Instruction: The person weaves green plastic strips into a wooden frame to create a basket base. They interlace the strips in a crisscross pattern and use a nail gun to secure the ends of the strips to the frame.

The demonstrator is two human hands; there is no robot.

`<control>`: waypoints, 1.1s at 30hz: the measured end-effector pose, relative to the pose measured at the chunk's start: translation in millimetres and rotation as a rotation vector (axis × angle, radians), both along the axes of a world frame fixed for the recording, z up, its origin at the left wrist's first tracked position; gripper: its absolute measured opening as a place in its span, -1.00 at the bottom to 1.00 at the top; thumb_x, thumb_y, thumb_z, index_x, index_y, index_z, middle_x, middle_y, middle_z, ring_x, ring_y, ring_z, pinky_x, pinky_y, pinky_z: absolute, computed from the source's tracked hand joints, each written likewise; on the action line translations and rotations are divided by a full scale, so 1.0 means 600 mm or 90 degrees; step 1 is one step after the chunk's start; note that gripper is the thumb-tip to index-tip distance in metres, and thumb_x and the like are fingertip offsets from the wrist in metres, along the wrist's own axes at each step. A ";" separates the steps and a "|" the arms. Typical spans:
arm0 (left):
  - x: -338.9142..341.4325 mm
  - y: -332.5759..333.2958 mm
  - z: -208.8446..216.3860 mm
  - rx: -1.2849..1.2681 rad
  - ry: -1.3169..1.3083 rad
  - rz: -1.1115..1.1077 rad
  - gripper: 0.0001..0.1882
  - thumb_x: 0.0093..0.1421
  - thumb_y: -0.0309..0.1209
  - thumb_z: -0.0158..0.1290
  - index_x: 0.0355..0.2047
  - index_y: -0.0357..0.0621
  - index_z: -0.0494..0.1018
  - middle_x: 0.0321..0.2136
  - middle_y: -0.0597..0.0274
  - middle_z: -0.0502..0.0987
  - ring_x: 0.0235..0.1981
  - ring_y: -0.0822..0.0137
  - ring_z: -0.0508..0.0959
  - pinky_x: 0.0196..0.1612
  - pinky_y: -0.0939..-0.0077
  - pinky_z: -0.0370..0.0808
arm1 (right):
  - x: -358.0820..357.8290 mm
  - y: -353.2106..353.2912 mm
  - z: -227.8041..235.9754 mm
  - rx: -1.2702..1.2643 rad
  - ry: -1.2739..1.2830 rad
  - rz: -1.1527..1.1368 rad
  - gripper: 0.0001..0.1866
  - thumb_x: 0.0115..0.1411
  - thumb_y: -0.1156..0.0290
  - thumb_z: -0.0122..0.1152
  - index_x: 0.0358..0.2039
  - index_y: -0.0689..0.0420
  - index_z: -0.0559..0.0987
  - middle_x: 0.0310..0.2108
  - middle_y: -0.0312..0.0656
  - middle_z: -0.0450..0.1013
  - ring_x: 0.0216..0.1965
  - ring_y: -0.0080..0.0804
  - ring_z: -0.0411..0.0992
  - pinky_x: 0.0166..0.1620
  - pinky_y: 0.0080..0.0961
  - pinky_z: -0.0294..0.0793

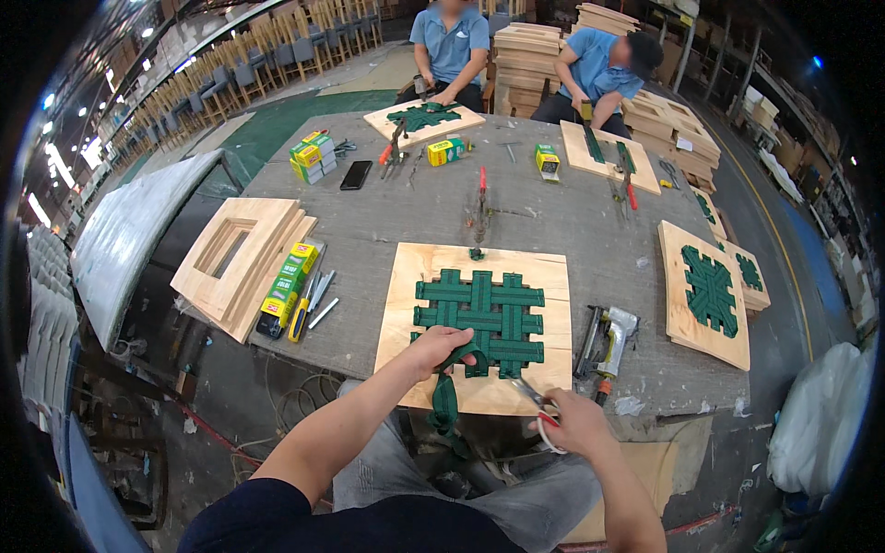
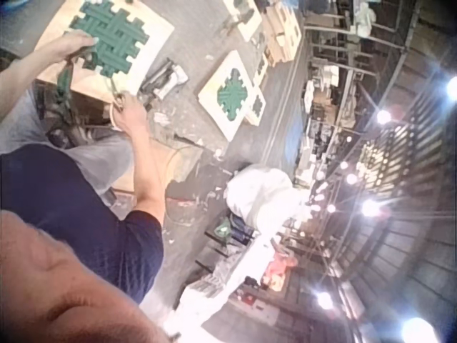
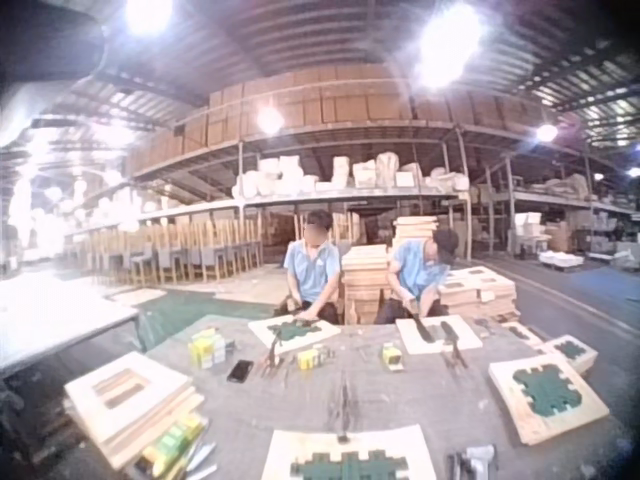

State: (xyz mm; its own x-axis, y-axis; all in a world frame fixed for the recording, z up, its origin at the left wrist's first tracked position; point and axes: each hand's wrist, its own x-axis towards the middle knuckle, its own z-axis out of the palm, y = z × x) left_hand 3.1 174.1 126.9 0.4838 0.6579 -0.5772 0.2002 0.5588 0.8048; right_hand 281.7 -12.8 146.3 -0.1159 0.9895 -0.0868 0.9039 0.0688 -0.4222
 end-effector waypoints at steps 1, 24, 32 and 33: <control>0.007 -0.005 0.002 0.006 -0.012 0.004 -0.63 0.43 -0.10 0.05 -0.10 -0.19 0.57 -0.38 0.26 0.67 -0.46 0.52 0.60 -0.57 0.53 0.37 | -0.006 0.008 0.003 -0.002 -0.050 0.025 -0.40 0.13 -0.10 0.37 0.00 0.10 0.55 -0.24 0.01 0.56 -0.15 0.05 0.57 -0.08 -0.11 0.53; -0.010 -0.069 0.012 0.125 -0.014 -0.034 -0.61 0.45 -0.11 0.02 -0.23 -0.22 0.59 -0.49 0.28 0.64 -0.54 0.53 0.52 -0.59 0.58 0.34 | -0.046 0.144 -0.005 -0.024 -0.141 0.310 -0.55 0.17 0.04 0.32 0.01 -0.06 0.51 -0.29 -0.11 0.55 -0.20 -0.02 0.58 -0.17 -0.07 0.55; -0.026 -0.142 0.041 0.155 -0.103 0.050 -0.64 0.48 -0.19 -0.02 -0.21 -0.26 0.58 -0.41 0.24 0.65 -0.40 0.47 0.60 -0.23 0.46 0.56 | -0.048 0.091 -0.058 0.144 0.131 -0.007 -0.55 0.14 0.16 0.37 0.02 -0.02 0.52 -0.30 -0.03 0.58 -0.26 0.06 0.58 -0.22 -0.07 0.55; -0.047 -0.144 0.046 0.195 -0.105 0.069 -0.63 0.49 -0.19 -0.02 -0.20 -0.28 0.58 -0.39 0.21 0.65 -0.38 0.45 0.62 -0.20 0.44 0.57 | -0.031 0.080 -0.064 0.189 0.156 -0.146 -0.57 0.16 0.20 0.36 0.02 0.00 0.51 -0.30 -0.04 0.58 -0.26 0.06 0.58 -0.22 -0.09 0.55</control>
